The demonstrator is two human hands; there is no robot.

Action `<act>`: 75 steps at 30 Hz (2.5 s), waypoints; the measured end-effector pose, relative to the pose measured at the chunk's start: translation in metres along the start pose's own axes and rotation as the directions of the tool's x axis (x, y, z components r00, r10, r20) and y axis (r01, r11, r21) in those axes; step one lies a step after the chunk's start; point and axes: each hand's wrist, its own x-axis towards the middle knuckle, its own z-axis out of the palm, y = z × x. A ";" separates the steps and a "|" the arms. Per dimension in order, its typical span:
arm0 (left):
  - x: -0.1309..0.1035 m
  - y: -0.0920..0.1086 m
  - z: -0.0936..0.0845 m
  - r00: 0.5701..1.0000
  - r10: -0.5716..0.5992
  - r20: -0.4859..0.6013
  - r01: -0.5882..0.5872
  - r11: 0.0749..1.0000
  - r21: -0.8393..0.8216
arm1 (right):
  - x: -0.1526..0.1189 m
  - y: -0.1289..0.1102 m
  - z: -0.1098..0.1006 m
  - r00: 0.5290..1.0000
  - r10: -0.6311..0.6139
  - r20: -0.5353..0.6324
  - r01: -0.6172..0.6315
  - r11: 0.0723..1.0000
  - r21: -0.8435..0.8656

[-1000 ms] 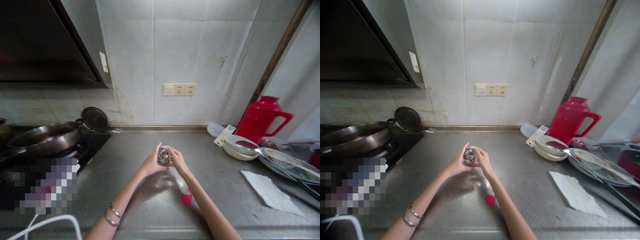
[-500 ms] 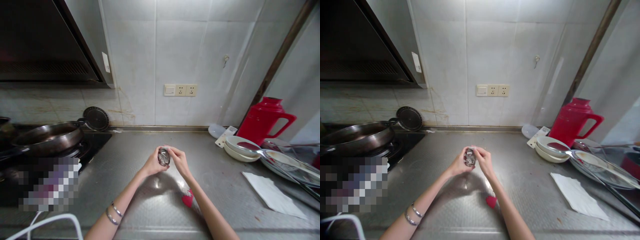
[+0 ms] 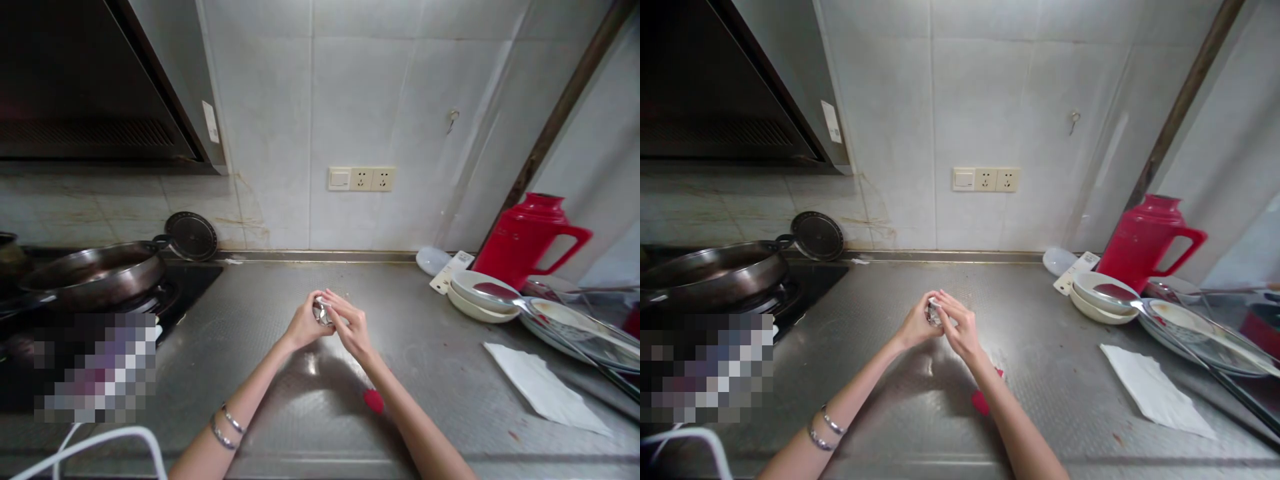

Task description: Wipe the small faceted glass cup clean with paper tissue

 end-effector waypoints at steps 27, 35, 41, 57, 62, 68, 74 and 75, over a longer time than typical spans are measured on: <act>0.000 0.004 -0.004 0.996 -0.060 -0.071 0.070 0.987 0.148 | -0.002 0.011 0.000 0.960 -0.276 0.039 0.274 0.905 -0.326; 0.003 -0.003 -0.005 0.991 -0.118 -0.066 0.117 0.993 -0.019 | -0.003 0.003 0.001 0.968 -0.246 0.047 0.250 0.936 -0.246; 0.003 -0.003 0.000 0.977 -0.213 0.005 0.208 0.952 -0.224 | 0.001 -0.004 -0.007 0.998 -0.028 -0.047 0.024 0.995 -0.101; 0.000 0.032 -0.004 0.955 -0.277 0.108 0.297 0.884 -0.360 | 0.003 0.006 -0.012 0.974 0.196 -0.116 -0.176 0.971 0.163; 0.001 0.030 -0.005 0.946 -0.309 0.095 0.322 0.866 -0.382 | 0.005 0.006 -0.017 0.976 0.208 -0.063 -0.189 0.955 0.229; 0.002 0.017 -0.002 0.937 -0.336 0.094 0.348 0.877 -0.330 | 0.008 0.001 -0.019 0.984 0.135 -0.117 -0.124 0.987 0.098; 0.002 0.016 0.003 0.930 -0.356 0.095 0.368 0.884 -0.289 | 0.008 0.007 -0.016 0.991 0.133 0.012 -0.134 0.991 0.017; 0.002 0.018 0.003 0.927 -0.364 0.093 0.375 0.880 -0.292 | 0.008 0.007 -0.016 0.990 0.137 0.023 -0.137 0.990 0.019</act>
